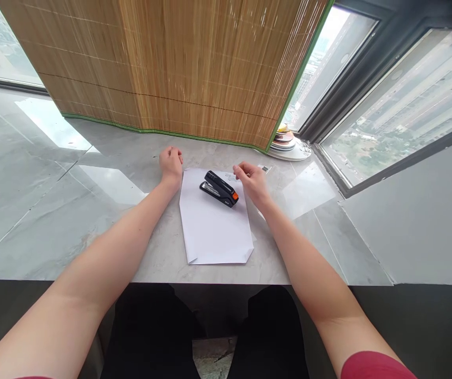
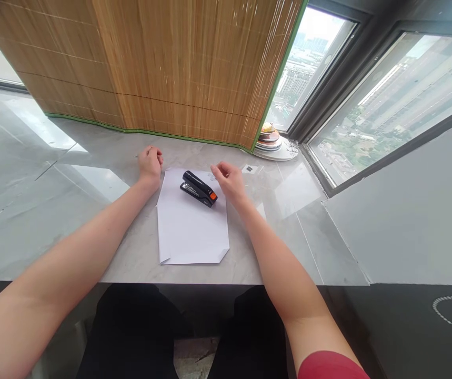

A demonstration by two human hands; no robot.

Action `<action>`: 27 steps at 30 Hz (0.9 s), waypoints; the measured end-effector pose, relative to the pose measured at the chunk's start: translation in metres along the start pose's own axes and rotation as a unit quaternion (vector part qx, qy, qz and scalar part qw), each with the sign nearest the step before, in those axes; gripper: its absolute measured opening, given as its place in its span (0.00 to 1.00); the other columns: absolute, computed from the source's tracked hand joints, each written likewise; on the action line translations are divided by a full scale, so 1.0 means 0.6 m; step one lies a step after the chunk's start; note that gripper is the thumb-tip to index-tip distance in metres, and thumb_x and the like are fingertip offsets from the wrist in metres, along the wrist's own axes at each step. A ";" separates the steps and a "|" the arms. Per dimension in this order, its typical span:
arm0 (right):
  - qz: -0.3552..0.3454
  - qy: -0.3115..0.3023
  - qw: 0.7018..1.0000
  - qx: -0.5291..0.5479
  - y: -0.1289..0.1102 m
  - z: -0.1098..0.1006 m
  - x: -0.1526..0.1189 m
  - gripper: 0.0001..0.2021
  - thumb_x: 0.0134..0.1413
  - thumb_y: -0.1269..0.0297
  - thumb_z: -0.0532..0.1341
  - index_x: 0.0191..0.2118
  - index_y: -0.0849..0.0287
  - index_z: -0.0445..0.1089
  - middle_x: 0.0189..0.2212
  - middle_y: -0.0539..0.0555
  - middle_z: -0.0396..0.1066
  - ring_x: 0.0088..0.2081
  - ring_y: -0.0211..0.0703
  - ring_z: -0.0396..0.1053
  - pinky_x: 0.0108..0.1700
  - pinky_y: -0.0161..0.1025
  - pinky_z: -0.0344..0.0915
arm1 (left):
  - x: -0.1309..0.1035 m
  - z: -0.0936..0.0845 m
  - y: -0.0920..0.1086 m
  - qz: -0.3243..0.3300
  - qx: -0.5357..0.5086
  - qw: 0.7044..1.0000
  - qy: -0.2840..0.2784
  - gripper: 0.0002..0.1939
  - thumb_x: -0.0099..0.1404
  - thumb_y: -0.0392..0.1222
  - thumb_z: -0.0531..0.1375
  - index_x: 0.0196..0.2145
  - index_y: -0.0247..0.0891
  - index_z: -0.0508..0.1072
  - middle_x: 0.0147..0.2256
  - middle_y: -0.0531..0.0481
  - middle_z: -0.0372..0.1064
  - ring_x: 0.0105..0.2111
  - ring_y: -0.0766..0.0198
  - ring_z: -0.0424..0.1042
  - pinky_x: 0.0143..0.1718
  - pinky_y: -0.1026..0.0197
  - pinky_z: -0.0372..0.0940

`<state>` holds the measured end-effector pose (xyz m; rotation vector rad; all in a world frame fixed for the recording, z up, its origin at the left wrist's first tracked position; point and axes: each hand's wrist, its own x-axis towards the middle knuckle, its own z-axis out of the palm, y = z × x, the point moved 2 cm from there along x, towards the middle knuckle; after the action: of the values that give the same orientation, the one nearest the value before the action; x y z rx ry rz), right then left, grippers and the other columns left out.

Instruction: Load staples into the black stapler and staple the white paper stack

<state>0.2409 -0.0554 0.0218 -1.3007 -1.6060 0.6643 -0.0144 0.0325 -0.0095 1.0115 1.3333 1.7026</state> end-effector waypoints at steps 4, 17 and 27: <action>-0.025 -0.128 0.990 -0.056 -0.036 0.029 -0.016 0.17 0.61 0.45 0.63 0.38 0.55 0.67 0.33 0.49 0.71 0.35 0.42 0.64 0.39 0.38 0.60 | -0.007 0.002 0.009 -0.013 0.031 0.999 -0.016 0.14 0.70 0.34 0.56 0.26 0.40 0.63 0.20 0.56 0.55 0.22 0.67 0.53 0.24 0.62 0.47; 0.106 -0.214 0.957 -0.162 -0.005 -0.024 -0.041 0.10 0.52 0.63 0.65 0.42 0.53 0.70 0.34 0.49 0.74 0.34 0.44 0.70 0.32 0.37 0.61 | -0.012 -0.004 0.016 -0.010 0.064 0.998 -0.008 0.11 0.65 0.35 0.57 0.25 0.41 0.64 0.20 0.55 0.56 0.22 0.65 0.53 0.24 0.59 0.45; 0.142 -0.151 0.973 -0.104 0.061 -0.176 -0.075 0.20 0.49 0.51 0.74 0.46 0.53 0.74 0.38 0.51 0.76 0.37 0.45 0.70 0.34 0.38 0.66 | -0.018 -0.007 0.024 -0.025 0.076 0.997 -0.021 0.11 0.65 0.37 0.57 0.25 0.42 0.64 0.21 0.54 0.56 0.23 0.64 0.52 0.26 0.59 0.46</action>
<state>0.3520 -0.1022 0.0202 -1.6661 -1.7861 0.9247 -0.0146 0.0186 0.0026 1.0843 1.4658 1.5535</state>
